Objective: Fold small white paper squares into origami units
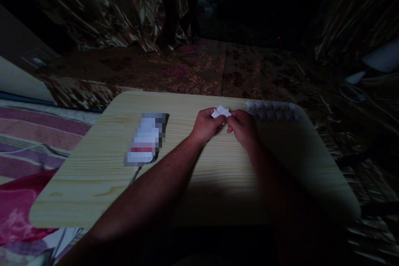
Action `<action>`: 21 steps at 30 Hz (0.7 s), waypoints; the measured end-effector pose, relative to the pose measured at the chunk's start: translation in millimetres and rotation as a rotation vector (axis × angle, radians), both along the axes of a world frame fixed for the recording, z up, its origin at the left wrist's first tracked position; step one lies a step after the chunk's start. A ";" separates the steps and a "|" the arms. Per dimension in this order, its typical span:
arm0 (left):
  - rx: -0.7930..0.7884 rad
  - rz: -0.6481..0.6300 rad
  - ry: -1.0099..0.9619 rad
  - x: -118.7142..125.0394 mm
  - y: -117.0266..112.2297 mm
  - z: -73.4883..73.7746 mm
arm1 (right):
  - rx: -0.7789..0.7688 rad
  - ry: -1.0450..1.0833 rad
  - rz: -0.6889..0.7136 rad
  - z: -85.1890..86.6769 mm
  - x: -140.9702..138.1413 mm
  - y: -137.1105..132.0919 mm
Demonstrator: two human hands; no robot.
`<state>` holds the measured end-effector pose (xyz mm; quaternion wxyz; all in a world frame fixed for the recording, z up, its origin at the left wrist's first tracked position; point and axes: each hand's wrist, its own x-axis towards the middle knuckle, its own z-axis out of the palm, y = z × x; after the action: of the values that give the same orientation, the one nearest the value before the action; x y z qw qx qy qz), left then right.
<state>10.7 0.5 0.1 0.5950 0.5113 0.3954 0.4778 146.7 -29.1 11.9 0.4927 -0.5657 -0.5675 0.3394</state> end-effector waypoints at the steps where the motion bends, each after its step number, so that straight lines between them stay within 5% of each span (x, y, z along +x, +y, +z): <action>1: -0.001 -0.002 -0.007 0.1 -0.3 0.4 | -0.001 -0.002 -0.003 0.7 -0.3 -0.3; 21: 0.006 -0.002 -0.071 0.1 2.6 -2.6 | 0.022 0.036 -0.040 -4.9 -0.8 2.3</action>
<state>10.8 3.2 -2.5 0.6077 0.4960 0.3722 0.4962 145.8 -26.8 6.9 0.5158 -0.5652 -0.5507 0.3335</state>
